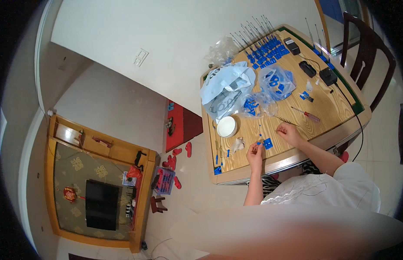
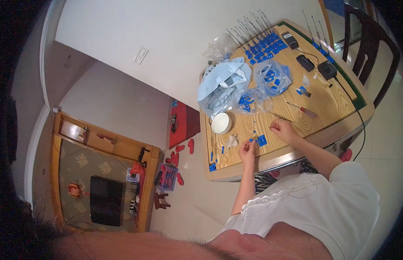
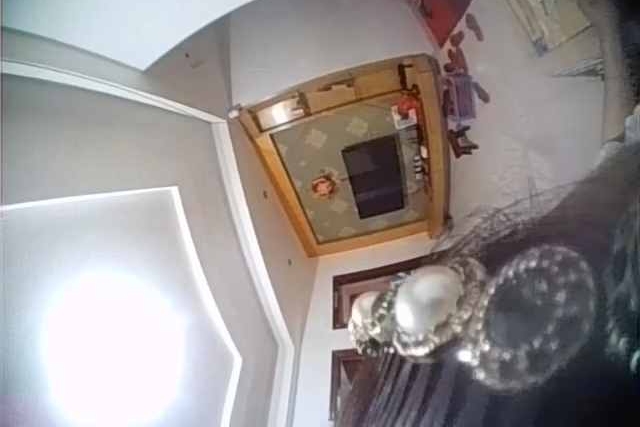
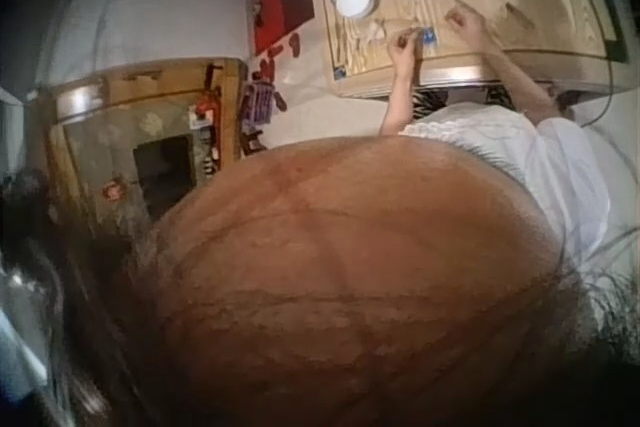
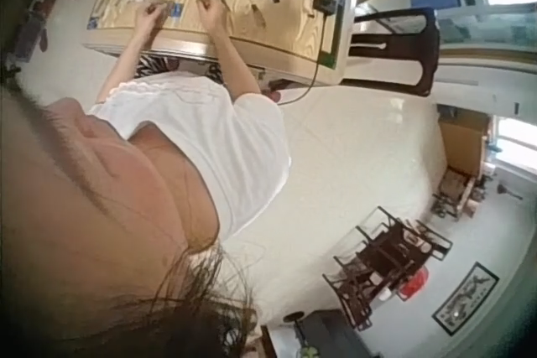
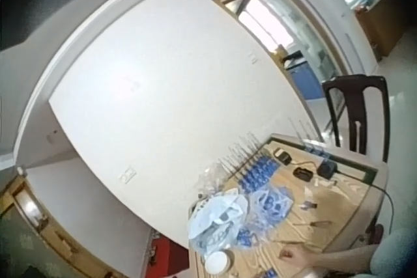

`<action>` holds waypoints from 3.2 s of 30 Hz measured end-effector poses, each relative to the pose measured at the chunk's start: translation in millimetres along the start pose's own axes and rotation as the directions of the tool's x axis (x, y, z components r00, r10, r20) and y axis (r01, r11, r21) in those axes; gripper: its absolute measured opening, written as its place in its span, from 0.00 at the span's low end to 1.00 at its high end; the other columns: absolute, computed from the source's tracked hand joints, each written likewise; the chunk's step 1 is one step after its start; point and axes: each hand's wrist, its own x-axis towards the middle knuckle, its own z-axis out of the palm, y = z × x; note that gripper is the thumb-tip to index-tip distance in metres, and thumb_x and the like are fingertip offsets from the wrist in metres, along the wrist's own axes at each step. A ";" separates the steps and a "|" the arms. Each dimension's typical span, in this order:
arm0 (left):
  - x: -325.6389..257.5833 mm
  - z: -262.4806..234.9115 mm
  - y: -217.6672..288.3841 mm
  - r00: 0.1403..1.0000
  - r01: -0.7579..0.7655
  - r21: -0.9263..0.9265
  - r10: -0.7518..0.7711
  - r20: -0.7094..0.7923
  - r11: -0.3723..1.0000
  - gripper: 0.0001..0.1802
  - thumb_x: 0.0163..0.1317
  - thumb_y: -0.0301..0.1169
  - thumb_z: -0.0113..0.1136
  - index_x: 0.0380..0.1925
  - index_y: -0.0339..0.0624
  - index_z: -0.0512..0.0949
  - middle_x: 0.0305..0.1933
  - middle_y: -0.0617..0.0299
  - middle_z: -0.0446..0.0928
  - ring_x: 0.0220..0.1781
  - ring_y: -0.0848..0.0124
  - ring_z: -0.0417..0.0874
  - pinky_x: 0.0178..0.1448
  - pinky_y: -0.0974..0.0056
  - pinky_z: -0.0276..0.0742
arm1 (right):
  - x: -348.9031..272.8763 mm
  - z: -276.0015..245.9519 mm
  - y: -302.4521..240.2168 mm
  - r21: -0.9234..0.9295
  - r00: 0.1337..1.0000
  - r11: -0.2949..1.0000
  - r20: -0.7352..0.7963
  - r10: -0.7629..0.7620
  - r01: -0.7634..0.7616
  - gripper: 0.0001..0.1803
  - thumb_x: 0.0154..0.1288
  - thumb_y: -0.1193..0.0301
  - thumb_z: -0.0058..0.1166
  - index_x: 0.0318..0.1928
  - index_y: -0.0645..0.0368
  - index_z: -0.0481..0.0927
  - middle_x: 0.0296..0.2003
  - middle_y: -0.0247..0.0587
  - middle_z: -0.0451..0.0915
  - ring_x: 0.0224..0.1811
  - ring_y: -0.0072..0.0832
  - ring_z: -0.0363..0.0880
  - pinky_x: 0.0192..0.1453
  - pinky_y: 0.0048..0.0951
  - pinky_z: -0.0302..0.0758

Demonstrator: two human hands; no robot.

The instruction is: The person is assembling electronic components, specifically attaching small wires to a blue plastic housing using a screwdriver.

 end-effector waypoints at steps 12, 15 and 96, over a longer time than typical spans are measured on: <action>-3.2 17.5 4.4 0.994 0.053 0.054 -0.048 -0.097 0.997 0.08 0.58 0.25 0.61 0.36 0.34 0.77 0.32 0.67 0.77 0.33 0.82 0.74 0.37 0.77 0.70 | 1.2 -10.9 -2.9 -0.107 0.998 0.992 0.035 -0.061 0.064 0.06 0.54 0.72 0.60 0.31 0.61 0.78 0.26 0.41 0.78 0.28 0.28 0.78 0.33 0.27 0.74; -4.3 9.3 0.8 0.994 0.035 0.042 -0.030 -0.102 0.999 0.07 0.58 0.26 0.61 0.35 0.35 0.76 0.30 0.68 0.76 0.32 0.82 0.74 0.37 0.77 0.69 | 2.8 -8.1 -3.4 -0.062 0.999 0.998 0.043 -0.007 0.010 0.06 0.54 0.72 0.60 0.31 0.62 0.78 0.27 0.41 0.78 0.28 0.28 0.78 0.34 0.27 0.73; 14.5 -31.1 19.3 0.954 -0.240 0.589 0.300 -0.005 0.772 0.07 0.56 0.29 0.59 0.33 0.36 0.78 0.26 0.57 0.74 0.28 0.64 0.75 0.34 0.64 0.71 | 2.2 2.5 -7.4 -0.126 0.998 0.991 0.040 -0.043 0.048 0.06 0.57 0.79 0.53 0.37 0.63 0.74 0.22 0.35 0.74 0.23 0.18 0.70 0.28 0.22 0.68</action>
